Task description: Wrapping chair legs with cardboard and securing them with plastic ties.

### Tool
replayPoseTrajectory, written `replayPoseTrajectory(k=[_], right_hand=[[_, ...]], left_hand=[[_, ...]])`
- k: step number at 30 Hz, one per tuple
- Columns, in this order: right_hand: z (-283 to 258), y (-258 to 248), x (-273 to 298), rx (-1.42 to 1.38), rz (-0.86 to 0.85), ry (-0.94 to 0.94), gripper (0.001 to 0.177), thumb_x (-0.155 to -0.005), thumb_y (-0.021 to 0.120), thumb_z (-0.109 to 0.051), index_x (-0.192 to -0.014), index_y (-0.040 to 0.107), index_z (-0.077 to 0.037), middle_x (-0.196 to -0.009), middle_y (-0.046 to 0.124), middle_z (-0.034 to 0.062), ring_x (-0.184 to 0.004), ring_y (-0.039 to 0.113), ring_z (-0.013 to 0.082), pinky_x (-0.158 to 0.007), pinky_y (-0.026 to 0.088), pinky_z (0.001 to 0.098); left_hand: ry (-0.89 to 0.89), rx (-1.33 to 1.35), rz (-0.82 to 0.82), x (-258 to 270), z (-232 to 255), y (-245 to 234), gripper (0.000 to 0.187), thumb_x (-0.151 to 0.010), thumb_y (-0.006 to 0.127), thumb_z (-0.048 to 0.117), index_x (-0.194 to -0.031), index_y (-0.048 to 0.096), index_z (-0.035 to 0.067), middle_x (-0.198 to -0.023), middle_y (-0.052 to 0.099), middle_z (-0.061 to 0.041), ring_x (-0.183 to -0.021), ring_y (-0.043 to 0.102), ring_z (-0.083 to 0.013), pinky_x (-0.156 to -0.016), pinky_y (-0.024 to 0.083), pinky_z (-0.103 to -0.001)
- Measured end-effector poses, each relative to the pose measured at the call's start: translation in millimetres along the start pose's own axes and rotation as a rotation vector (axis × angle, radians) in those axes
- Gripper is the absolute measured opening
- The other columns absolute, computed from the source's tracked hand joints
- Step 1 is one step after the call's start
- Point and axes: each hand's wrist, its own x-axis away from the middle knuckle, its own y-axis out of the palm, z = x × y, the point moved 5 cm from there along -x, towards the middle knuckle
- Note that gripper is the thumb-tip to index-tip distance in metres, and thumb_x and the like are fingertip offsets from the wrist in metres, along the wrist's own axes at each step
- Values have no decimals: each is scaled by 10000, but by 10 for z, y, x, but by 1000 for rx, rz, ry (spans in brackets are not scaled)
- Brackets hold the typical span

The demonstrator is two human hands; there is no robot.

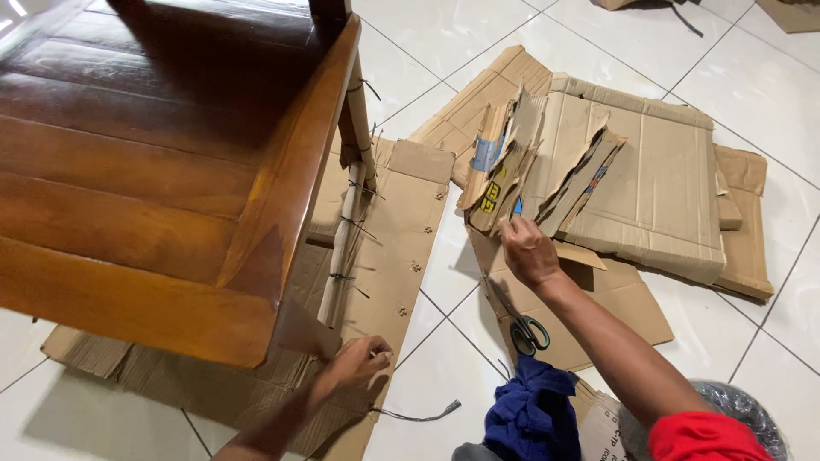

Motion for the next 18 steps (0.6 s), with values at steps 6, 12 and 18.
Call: replayPoseTrajectory(k=[6, 12, 18], right_hand=[[-350, -910, -129, -23, 135, -87, 247, -887, 707, -61, -1098, 708, 68, -915, 700, 172, -722, 619, 207, -575, 584, 279], [-346, -1569, -262, -174, 296, -32, 162, -793, 740, -175, -818, 585, -136, -782, 503, 68, -752, 590, 290, -707, 519, 371], [-227, -2136, -438, -672, 430, 164, 159, -814, 696, -155, -767, 549, -117, -777, 427, 95, -736, 520, 335, -737, 447, 447]], left_hand=[[206, 144, 211, 269, 491, -177, 255, -941, 606, 225, -1122, 732, 96, -945, 757, -38, -748, 652, -150, -650, 550, -302], [391, 294, 370, 408, 790, -313, 239, -999, 589, 203, -1183, 724, 129, -1061, 764, -154, -1043, 735, -377, -855, 626, -474], [433, 323, 589, 719, 1091, -541, 311, -975, 682, 277, -1247, 691, 127, -1143, 732, -113, -1140, 703, -305, -904, 608, -424]])
